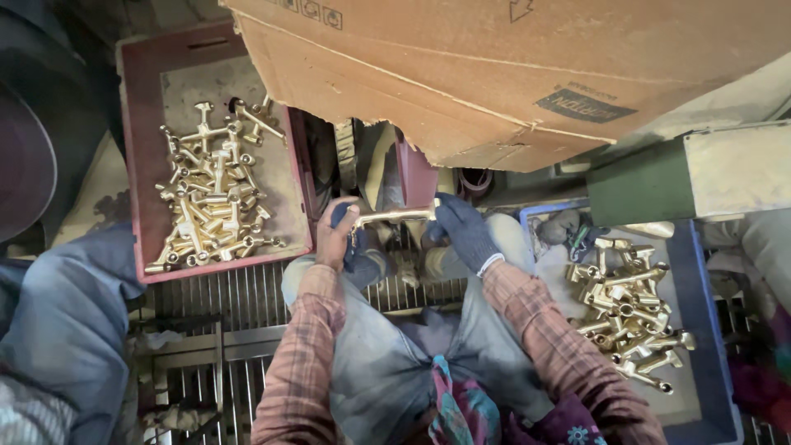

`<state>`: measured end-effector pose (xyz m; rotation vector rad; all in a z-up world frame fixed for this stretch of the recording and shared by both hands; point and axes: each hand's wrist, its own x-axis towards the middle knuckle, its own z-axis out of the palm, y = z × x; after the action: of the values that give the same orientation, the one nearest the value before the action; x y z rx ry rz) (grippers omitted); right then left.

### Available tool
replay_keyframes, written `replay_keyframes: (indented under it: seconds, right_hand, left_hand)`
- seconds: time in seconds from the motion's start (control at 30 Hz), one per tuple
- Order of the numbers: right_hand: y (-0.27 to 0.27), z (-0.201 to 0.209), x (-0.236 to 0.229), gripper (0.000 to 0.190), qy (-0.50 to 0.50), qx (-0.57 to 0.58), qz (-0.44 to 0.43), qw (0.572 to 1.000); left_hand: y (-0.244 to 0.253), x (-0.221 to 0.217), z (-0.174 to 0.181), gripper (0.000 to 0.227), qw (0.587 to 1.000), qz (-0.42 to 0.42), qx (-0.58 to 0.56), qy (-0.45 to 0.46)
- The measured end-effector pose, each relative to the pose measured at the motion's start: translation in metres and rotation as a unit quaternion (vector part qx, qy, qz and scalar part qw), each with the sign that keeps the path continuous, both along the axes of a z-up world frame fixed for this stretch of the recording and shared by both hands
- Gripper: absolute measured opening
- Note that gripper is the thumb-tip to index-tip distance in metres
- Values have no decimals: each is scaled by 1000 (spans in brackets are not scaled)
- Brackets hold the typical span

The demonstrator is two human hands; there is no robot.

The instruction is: The person sits on the floor and repeatedly presses small brass-colored metal parts against a rotating grinding wheel to smooth or polish their surfaces. Finished parts are placed into a blue bin to the right.

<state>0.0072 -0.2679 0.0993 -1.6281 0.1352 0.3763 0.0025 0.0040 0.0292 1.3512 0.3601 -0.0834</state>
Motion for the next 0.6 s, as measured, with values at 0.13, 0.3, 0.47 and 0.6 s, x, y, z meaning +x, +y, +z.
replay_keyframes:
  seconds: [0.13, 0.3, 0.47, 0.6]
  right_hand:
    - [9, 2, 3, 34, 85, 86, -62, 991]
    - [12, -2, 11, 29, 126, 120, -91, 980]
    - [9, -11, 18, 28, 46, -36, 63, 996]
    - [11, -6, 18, 28, 102, -21, -2, 995]
  left_hand:
    - [3, 2, -14, 24, 996, 10, -51, 70]
    - [4, 1, -22, 26, 990, 19, -70, 120]
    - [8, 2, -24, 29, 979, 25, -106, 173]
    - [6, -5, -19, 28, 993, 24, -25, 115]
